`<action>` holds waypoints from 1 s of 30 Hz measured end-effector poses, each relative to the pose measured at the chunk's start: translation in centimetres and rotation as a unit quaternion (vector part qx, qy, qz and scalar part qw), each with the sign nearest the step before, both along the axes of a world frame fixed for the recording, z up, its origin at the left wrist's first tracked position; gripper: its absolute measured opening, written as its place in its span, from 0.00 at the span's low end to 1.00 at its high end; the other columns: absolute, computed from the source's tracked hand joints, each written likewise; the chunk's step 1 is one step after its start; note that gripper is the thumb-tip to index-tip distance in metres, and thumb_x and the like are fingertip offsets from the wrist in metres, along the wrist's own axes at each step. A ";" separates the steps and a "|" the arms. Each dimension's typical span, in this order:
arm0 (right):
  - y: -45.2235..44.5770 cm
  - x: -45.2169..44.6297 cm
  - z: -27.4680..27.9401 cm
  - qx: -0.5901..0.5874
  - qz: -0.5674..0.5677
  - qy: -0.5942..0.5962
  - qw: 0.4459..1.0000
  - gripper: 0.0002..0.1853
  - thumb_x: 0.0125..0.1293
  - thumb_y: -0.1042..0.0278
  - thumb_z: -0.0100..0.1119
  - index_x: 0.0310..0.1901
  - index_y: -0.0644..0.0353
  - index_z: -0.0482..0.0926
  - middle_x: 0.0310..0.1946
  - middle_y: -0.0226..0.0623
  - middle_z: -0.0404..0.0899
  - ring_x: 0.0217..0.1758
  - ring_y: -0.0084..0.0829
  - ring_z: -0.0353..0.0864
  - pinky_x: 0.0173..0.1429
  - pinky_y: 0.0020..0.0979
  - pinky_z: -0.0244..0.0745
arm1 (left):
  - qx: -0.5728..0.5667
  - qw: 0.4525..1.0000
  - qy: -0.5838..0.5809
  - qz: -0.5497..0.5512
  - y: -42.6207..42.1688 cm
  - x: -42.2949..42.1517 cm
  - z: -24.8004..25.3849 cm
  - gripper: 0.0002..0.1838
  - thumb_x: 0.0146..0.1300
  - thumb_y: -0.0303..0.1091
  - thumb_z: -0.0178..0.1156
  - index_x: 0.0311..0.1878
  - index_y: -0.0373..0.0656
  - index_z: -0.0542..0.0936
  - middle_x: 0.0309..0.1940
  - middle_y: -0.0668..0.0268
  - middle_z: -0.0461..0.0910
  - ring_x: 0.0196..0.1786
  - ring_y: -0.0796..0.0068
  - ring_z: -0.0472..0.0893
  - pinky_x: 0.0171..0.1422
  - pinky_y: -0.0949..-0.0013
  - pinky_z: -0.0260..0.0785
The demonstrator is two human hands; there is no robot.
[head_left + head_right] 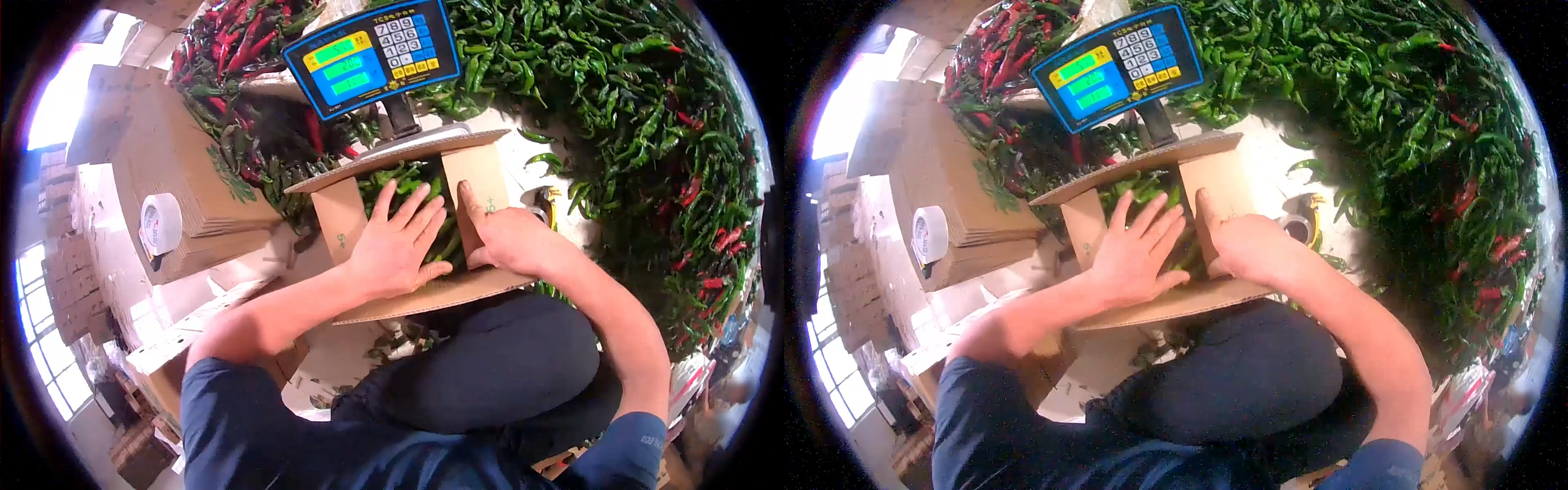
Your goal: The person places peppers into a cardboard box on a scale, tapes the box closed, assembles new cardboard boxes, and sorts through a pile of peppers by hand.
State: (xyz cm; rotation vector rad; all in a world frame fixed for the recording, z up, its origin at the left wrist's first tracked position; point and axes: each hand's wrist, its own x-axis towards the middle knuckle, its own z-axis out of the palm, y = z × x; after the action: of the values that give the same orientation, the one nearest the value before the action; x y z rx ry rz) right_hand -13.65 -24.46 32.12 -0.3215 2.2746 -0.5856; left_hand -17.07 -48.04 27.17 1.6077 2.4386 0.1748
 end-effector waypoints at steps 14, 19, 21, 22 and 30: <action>-0.3 -0.1 -2.6 0.114 0.127 0.225 0.959 0.51 0.50 0.55 0.69 0.69 0.85 0.60 0.32 0.46 0.84 0.43 0.42 0.84 0.49 0.40 0.77 | 0.048 0.993 -0.037 0.098 0.9 -0.8 -0.2 0.59 0.53 0.79 0.57 0.77 0.42 0.63 0.80 0.45 0.51 0.82 0.35 0.44 0.79 0.26 0.27; 1.2 -1.9 -1.5 0.047 0.073 0.125 0.988 0.52 0.50 0.58 0.71 0.72 0.79 0.58 0.36 0.51 0.84 0.46 0.49 0.83 0.53 0.42 0.77 | 0.039 0.997 -0.039 0.063 1.0 -2.1 0.4 0.57 0.54 0.78 0.57 0.80 0.51 0.59 0.81 0.49 0.51 0.81 0.33 0.44 0.79 0.26 0.28; 1.2 -2.1 -1.6 0.038 0.061 0.105 0.992 0.51 0.51 0.58 0.71 0.74 0.75 0.59 0.40 0.55 0.83 0.46 0.51 0.82 0.55 0.43 0.78 | 0.025 0.998 -0.035 0.037 1.1 -2.5 0.5 0.57 0.56 0.79 0.55 0.82 0.56 0.55 0.82 0.53 0.49 0.82 0.33 0.43 0.79 0.25 0.27; 1.1 -1.8 -1.8 0.046 0.070 0.119 0.989 0.51 0.51 0.58 0.71 0.73 0.75 0.60 0.39 0.54 0.83 0.46 0.51 0.82 0.56 0.43 0.77 | 0.002 0.999 -0.028 0.025 1.1 -2.2 0.1 0.57 0.57 0.81 0.50 0.82 0.55 0.54 0.83 0.56 0.47 0.83 0.36 0.42 0.79 0.24 0.27; -0.6 -1.4 2.1 0.036 0.098 0.429 0.897 0.39 0.54 0.72 0.67 0.69 0.68 0.67 0.54 0.48 0.75 0.56 0.42 0.76 0.63 0.46 0.71 | -0.009 0.999 -0.032 0.025 0.8 -1.3 -0.5 0.52 0.58 0.79 0.50 0.79 0.56 0.63 0.83 0.62 0.48 0.83 0.40 0.42 0.79 0.24 0.25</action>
State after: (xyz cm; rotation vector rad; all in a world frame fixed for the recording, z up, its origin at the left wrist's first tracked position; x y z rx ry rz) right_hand -15.01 -25.10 34.24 -0.9029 3.0339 -0.2634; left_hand -18.41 -47.21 26.68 1.5122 2.4261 0.2092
